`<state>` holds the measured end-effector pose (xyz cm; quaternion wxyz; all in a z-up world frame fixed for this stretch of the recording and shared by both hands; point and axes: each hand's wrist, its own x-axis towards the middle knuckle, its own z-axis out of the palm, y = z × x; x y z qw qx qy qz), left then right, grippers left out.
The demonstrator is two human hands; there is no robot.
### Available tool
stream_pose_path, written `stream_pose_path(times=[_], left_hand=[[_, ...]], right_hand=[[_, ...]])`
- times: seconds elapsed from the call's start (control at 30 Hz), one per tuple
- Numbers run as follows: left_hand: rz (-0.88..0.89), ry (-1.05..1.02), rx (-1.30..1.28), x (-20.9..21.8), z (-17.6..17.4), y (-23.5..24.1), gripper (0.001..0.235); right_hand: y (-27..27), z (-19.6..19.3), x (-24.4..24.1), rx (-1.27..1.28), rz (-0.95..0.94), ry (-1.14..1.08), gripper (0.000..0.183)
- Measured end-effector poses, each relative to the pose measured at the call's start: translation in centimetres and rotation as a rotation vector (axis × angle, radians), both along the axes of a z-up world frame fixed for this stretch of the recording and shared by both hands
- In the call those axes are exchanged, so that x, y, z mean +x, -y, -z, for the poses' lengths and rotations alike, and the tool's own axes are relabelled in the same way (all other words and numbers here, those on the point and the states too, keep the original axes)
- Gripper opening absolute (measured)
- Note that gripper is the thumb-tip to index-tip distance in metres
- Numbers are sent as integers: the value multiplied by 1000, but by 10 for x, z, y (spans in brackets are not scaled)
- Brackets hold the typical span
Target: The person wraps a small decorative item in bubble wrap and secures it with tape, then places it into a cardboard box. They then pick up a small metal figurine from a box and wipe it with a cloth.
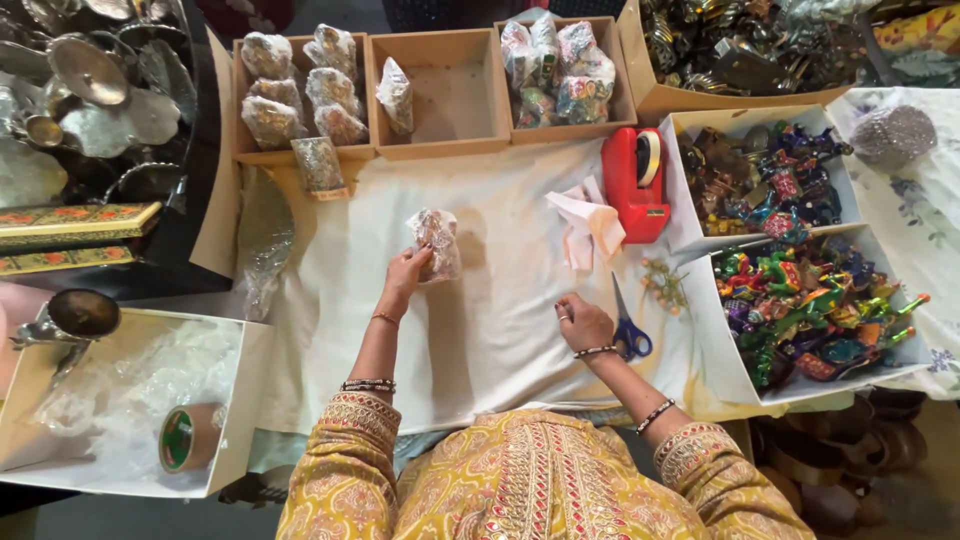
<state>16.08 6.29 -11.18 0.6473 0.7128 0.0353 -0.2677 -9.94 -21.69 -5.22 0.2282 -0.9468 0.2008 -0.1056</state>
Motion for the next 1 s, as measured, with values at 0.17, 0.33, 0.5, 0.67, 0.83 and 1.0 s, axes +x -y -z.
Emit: stream_pose_path(times=[0.17,0.33,0.5,0.67,0.83,1.0], left_hand=[[-95,-145,-181,8,52,-7,25],[-131,-144,-152,6,27,2,29],[-182,-161,35,9,11,8,44],[-58,-105,221,0,-29,9,65],[15,-76,377,-4,-75,11,70],[42,-113,388,4,-47,10,69]], right_hand=[[-23,-20,29,-219,-254,144,14],[-33,-35,66,-357,-445,151,41],[-28,-18,73,-427,-473,83,49],[-23,-27,67,-439,-515,109,49],[-19,-24,71,-460,-574,80,50],[-15,-20,73,-379,-575,86,49]])
